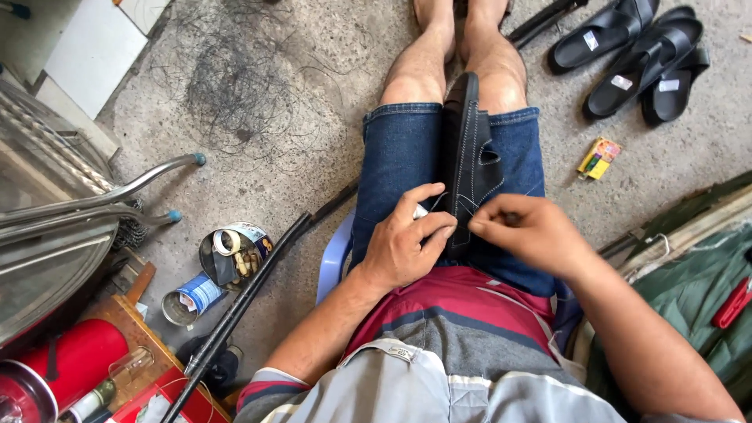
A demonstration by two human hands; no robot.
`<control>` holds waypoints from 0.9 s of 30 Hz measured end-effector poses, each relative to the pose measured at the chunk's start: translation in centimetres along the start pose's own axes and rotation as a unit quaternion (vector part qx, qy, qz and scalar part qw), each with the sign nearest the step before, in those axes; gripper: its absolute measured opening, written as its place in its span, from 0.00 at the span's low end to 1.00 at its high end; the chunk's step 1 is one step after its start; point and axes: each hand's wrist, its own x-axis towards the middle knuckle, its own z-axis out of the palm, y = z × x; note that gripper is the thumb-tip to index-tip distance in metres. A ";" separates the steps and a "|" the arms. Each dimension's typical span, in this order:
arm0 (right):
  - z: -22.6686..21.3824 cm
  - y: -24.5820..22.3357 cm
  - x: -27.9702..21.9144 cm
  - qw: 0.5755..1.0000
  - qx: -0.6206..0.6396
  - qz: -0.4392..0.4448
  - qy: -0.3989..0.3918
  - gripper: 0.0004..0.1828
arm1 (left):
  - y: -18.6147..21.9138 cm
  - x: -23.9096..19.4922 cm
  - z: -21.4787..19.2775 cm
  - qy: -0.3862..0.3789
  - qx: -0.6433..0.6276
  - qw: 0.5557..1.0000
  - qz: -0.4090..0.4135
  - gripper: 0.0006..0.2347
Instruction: The person sits on a blue plastic chair and sews a black slipper using a needle and thread. They briefly pause to pick up a smartphone, interact with the screen, and place it back before resuming the sewing task on the slipper.
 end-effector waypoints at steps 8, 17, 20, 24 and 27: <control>-11.1 3.9 1.8 0.892 0.028 -0.311 0.327 0.04 | -1.2 0.5 -1.5 -0.032 0.007 0.999 -0.024 0.10; -2.2 -0.9 1.3 0.829 -0.378 -0.371 0.178 0.07 | -1.4 1.7 -2.7 -0.148 0.127 0.981 -0.004 0.12; -1.8 -0.6 1.9 0.857 -0.329 -0.368 0.146 0.06 | -1.0 2.4 -3.9 -0.193 0.051 0.980 -0.026 0.08; -1.2 -1.2 2.5 0.907 -0.206 -0.348 0.120 0.06 | 1.1 3.3 -7.6 -0.160 -0.490 0.857 -0.025 0.05; -1.0 -0.9 2.9 0.910 -0.176 -0.355 0.121 0.05 | -0.3 2.7 -6.7 -0.039 -0.599 0.798 -0.059 0.09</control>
